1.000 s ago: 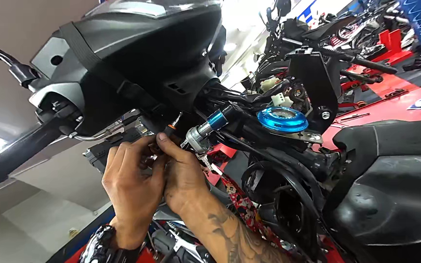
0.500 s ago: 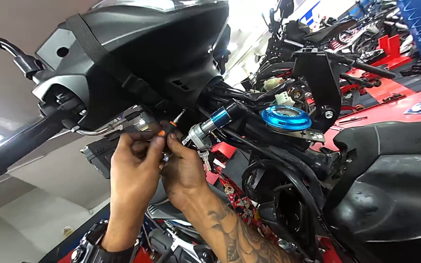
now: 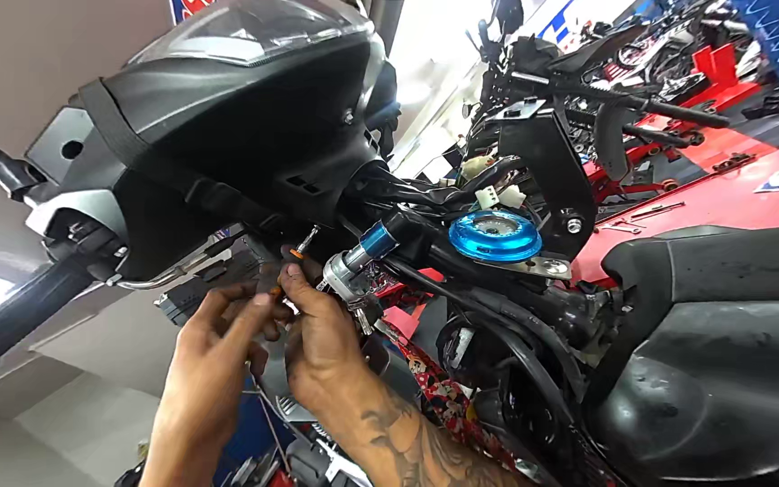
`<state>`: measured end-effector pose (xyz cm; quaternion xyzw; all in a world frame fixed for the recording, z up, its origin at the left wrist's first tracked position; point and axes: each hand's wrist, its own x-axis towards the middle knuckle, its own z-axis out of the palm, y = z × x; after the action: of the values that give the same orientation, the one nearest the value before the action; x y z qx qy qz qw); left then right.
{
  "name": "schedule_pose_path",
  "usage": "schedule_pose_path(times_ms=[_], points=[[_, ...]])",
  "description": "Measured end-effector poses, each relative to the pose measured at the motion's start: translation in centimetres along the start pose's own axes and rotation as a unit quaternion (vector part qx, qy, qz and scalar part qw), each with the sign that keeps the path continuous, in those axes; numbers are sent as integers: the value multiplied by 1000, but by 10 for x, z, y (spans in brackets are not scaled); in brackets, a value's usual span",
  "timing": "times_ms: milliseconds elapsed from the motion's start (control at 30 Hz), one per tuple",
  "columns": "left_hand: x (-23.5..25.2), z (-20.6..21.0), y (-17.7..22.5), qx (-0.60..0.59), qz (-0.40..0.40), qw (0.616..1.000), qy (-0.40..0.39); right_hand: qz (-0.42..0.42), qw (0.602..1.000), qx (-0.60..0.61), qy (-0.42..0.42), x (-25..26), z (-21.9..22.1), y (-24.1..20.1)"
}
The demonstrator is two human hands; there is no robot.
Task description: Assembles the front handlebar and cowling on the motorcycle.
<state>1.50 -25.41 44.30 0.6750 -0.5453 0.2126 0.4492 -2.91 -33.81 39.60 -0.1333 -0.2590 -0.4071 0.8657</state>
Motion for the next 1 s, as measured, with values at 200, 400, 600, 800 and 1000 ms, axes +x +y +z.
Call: schedule_pose_path(times_ms=[200,400,600,800,1000], points=[[0,11,4,19,62,996,55,17,998,53,-5,0,4,0],[5,12,-11,244,302,917,95,36,997,62,1,2,5,0],[5,4,-5,217,272,936,58,32,996,77,23,1,6,-2],[1,0,8,25,-21,999,29,-2,997,70,-11,-1,5,-3],[0,5,13,98,112,987,53,-4,997,80,3,1,7,-2]])
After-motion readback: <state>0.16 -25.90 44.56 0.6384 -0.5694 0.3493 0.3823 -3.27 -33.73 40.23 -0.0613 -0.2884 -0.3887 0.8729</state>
